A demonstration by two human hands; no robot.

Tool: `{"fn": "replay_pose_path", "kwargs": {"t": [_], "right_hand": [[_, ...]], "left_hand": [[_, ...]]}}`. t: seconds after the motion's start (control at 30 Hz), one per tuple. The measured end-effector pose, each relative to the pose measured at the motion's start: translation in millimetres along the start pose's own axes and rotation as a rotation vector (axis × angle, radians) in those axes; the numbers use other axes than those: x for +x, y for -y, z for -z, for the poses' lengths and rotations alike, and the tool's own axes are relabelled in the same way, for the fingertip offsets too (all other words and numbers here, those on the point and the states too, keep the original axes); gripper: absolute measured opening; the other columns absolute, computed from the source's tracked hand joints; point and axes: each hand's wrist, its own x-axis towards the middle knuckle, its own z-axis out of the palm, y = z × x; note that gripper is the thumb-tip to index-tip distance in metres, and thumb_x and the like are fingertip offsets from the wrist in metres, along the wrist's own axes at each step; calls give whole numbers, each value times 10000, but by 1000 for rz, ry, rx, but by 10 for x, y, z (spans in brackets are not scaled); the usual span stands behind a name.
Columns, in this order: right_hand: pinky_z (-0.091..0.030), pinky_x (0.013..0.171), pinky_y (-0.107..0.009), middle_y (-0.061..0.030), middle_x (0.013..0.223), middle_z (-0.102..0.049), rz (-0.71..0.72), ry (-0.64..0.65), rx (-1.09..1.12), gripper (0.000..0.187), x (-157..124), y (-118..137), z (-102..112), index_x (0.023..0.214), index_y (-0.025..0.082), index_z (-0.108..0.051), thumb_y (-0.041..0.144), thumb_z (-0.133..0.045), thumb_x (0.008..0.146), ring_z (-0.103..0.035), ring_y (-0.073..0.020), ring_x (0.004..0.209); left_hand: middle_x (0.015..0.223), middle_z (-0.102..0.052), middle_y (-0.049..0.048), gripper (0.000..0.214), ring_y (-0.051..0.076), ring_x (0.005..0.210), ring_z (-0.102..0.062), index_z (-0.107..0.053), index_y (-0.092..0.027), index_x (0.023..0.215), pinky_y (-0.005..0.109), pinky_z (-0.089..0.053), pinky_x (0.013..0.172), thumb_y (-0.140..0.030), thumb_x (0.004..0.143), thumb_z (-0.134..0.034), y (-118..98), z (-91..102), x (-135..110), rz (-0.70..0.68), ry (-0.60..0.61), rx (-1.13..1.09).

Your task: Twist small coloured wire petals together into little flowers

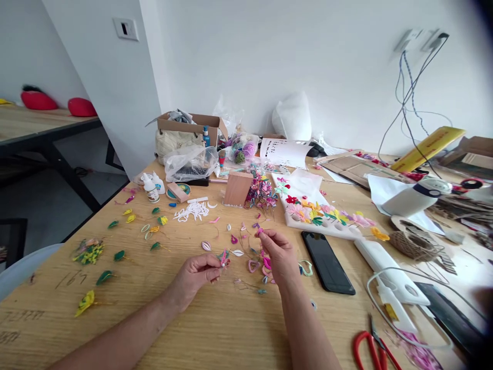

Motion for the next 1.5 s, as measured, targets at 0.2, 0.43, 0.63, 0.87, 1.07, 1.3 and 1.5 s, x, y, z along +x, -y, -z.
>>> {"fn": "replay_pose_path", "kwargs": {"t": [0.2, 0.43, 0.63, 0.87, 1.07, 1.3, 1.5], "right_hand": [[-237, 367, -127, -2, 638, -600, -199, 105, 499, 147, -29, 66, 10, 624, 149, -605, 252, -710, 617, -408, -37, 467], [-307, 342, -104, 17, 668, -608, -256, 265, 530, 218, -97, 76, -46, 828, 190, -609, 181, -703, 632, -514, -50, 493], [-330, 327, -101, 6, 642, -642, -283, 468, 439, 223, -230, 57, -195, 817, 165, -616, 167, -713, 616, -588, -78, 488], [-359, 337, -142, 9, 596, -634, -194, 561, 201, 200, -385, 40, -358, 738, 170, -568, 271, -703, 630, -601, -119, 495], [-403, 538, -199, -13, 608, -610, 545, 533, -557, 139, -426, 9, -377, 725, 179, -622, 283, -555, 790, -543, -109, 559], [-346, 489, -200, -9, 600, -588, 737, 471, -873, 237, -421, -30, -366, 781, 179, -606, 320, -434, 863, -513, -108, 520], [-340, 480, -210, -14, 608, -590, 730, 429, -958, 272, -427, 2, -385, 766, 185, -602, 305, -387, 883, -514, -119, 522]], "left_hand": [[553, -543, -29, 124, 84, 538, -434, -640, -143, 608, 194, -334, 531, -256, 625, -690, -26, 1, 8, 14, -37, 57], [554, -526, -28, 139, 87, 540, -421, -641, -143, 616, 194, -321, 527, -276, 638, -677, -1, 13, 38, -12, -72, 83], [589, -544, -24, 105, 96, 563, -439, -656, -152, 631, 196, -358, 545, -255, 618, -674, -53, 14, 67, -82, -211, 90], [679, -627, 11, 108, 159, 685, -534, -673, -157, 638, 238, -420, 641, -249, 582, -665, -125, -3, 71, -98, -293, 202], [656, -640, -1, 81, 148, 663, -553, -676, -166, 648, 225, -428, 652, -233, 616, -643, -106, 7, 75, -66, -244, 236], [623, -625, -7, 101, 146, 639, -554, -668, -162, 648, 221, -436, 623, -255, 648, -630, -91, 8, 77, -30, -204, 239], [622, -623, -9, 84, 146, 638, -540, -670, -165, 639, 236, -441, 632, -243, 632, -636, -131, -31, 69, -24, -196, 214]]}}
